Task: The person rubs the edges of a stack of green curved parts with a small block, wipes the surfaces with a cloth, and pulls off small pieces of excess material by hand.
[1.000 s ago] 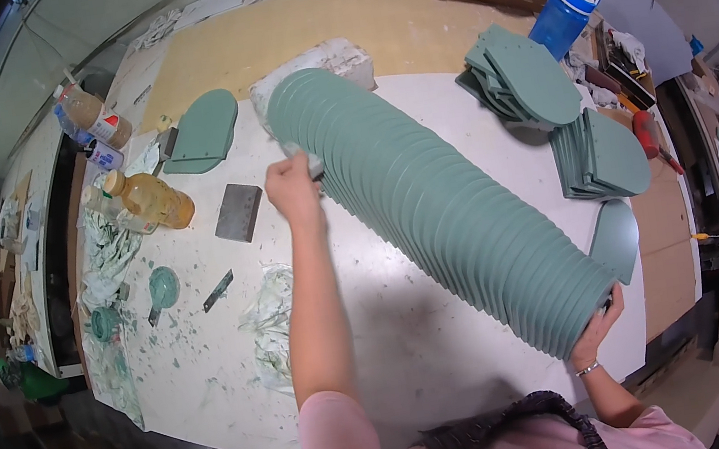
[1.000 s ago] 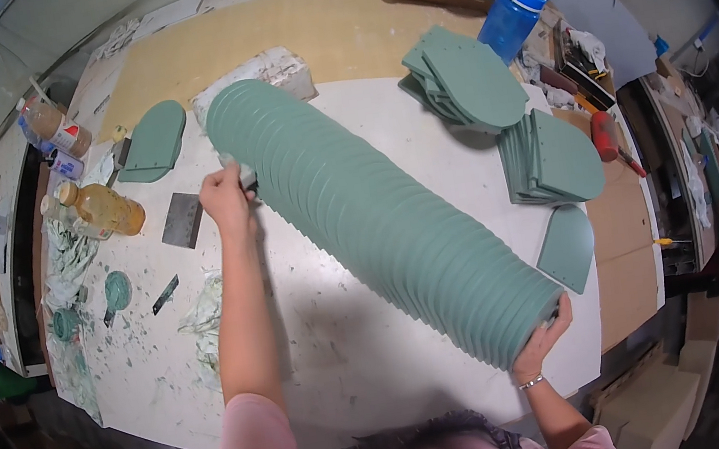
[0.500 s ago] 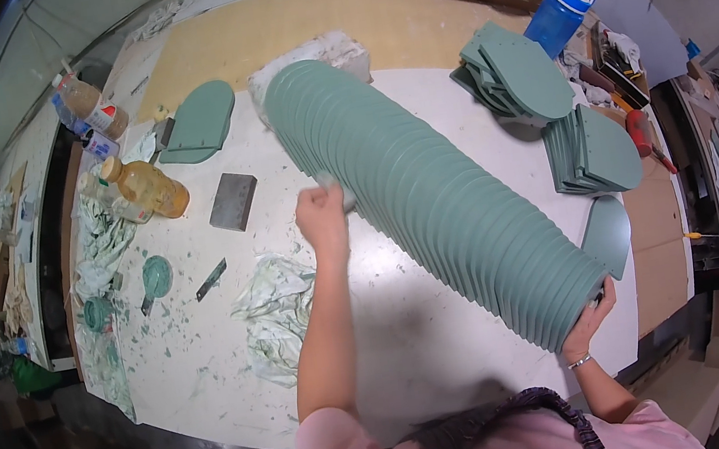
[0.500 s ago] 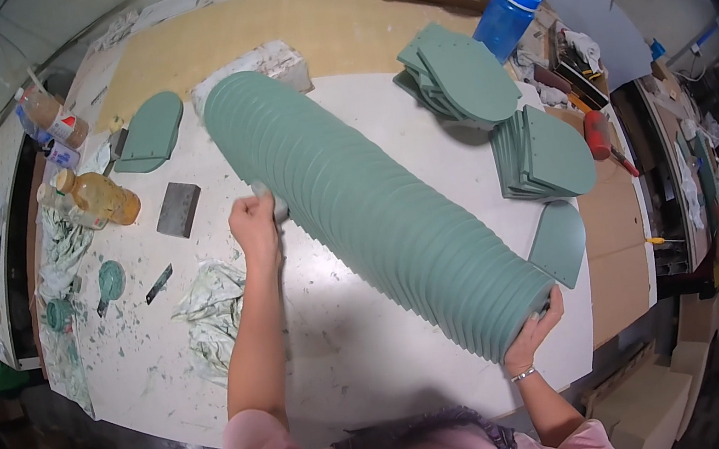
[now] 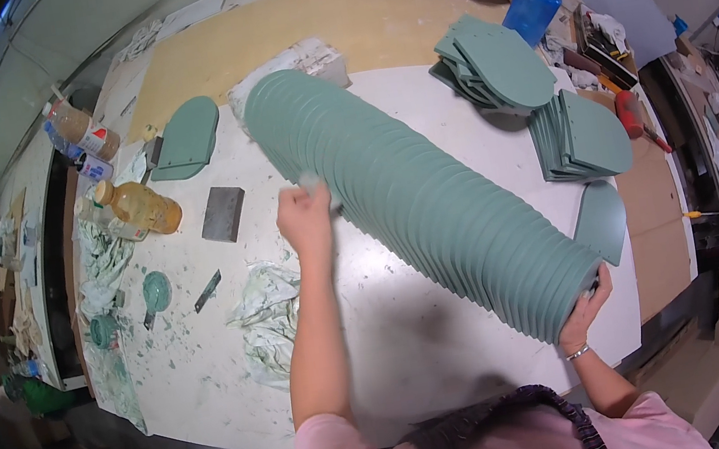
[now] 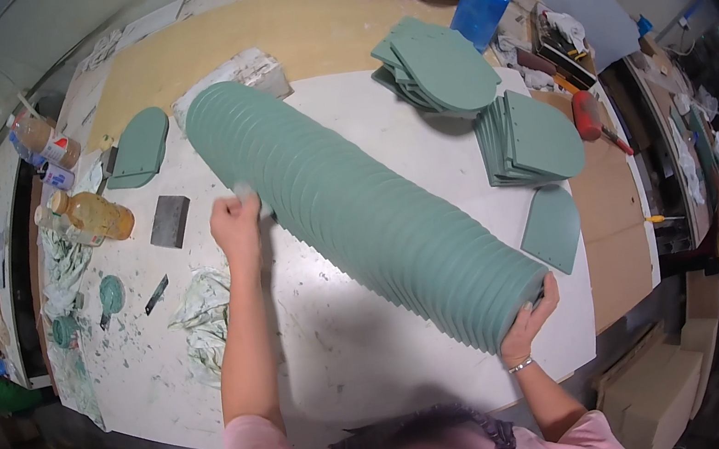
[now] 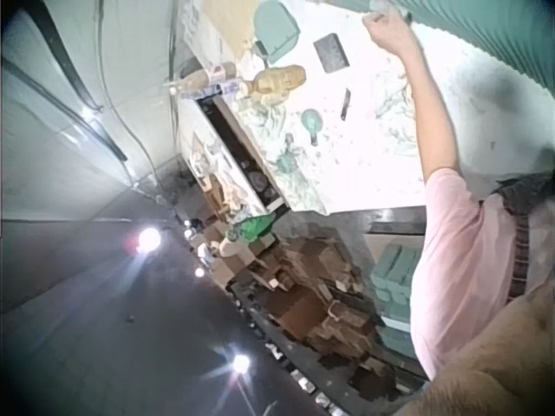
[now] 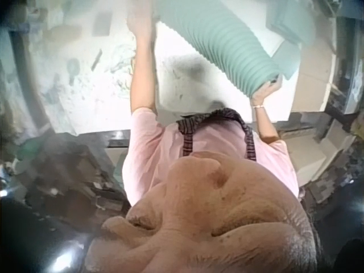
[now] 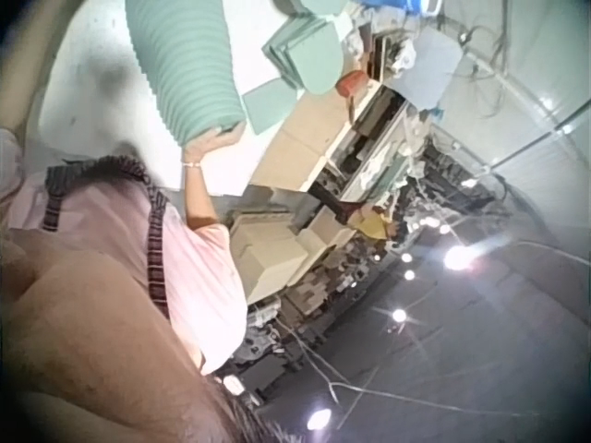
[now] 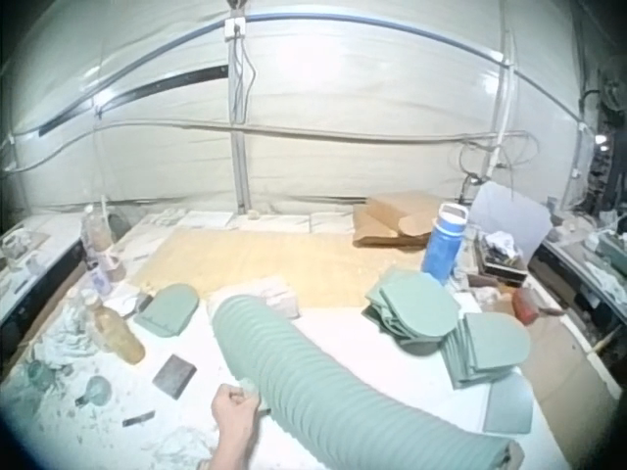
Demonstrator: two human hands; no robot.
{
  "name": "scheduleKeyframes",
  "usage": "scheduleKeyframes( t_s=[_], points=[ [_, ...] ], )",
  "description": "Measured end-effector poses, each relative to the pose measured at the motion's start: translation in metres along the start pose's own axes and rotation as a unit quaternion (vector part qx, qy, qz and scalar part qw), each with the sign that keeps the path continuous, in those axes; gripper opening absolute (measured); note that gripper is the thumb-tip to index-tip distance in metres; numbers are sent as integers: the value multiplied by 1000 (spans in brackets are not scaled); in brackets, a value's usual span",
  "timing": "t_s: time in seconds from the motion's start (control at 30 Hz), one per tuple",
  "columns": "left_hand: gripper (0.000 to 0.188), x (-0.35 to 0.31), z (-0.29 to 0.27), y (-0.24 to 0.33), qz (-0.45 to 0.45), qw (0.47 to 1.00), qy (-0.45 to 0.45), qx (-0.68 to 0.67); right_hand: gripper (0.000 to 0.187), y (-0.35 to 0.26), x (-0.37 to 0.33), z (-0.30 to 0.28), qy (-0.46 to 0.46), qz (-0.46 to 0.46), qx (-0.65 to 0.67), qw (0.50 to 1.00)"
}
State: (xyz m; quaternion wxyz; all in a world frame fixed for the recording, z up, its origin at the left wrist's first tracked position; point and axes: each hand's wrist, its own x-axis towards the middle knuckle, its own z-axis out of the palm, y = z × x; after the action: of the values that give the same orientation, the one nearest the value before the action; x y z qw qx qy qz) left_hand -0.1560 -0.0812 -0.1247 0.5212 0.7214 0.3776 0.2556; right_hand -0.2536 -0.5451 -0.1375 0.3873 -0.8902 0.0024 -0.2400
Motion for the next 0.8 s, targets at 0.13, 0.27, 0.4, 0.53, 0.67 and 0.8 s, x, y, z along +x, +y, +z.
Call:
scheduleKeyframes(
  t_s=[0.13, 0.27, 0.4, 0.53, 0.67, 0.8],
  points=[
    [30, 16, -14, -6, -10, 1000, 5, 5, 59, -6, 1, 0, -5, 4, -16, 1000],
    [30, 41, 5, 58, 84, 996, 23, -32, 61, 0, -2, 0, -8, 10, -10, 1000],
    [29, 22, 12, 17, 73, 995, 57, -39, 61, -1, -2, 1, -9, 11, -6, 1000],
    [26, -23, -5, -4, -72, 992, -55, -89, 61, -1, 0, -3, -1, 15, -24, 1000],
    [23, -3, -5, 34, -28, 984, -4, -174, 60, -2, 0, -1, -3, 17, -20, 1000],
    [24, -17, 14, 46, 19, 982, -28, -184, 59, 2, -2, 1, -4, 10, -19, 1000]
  ],
)
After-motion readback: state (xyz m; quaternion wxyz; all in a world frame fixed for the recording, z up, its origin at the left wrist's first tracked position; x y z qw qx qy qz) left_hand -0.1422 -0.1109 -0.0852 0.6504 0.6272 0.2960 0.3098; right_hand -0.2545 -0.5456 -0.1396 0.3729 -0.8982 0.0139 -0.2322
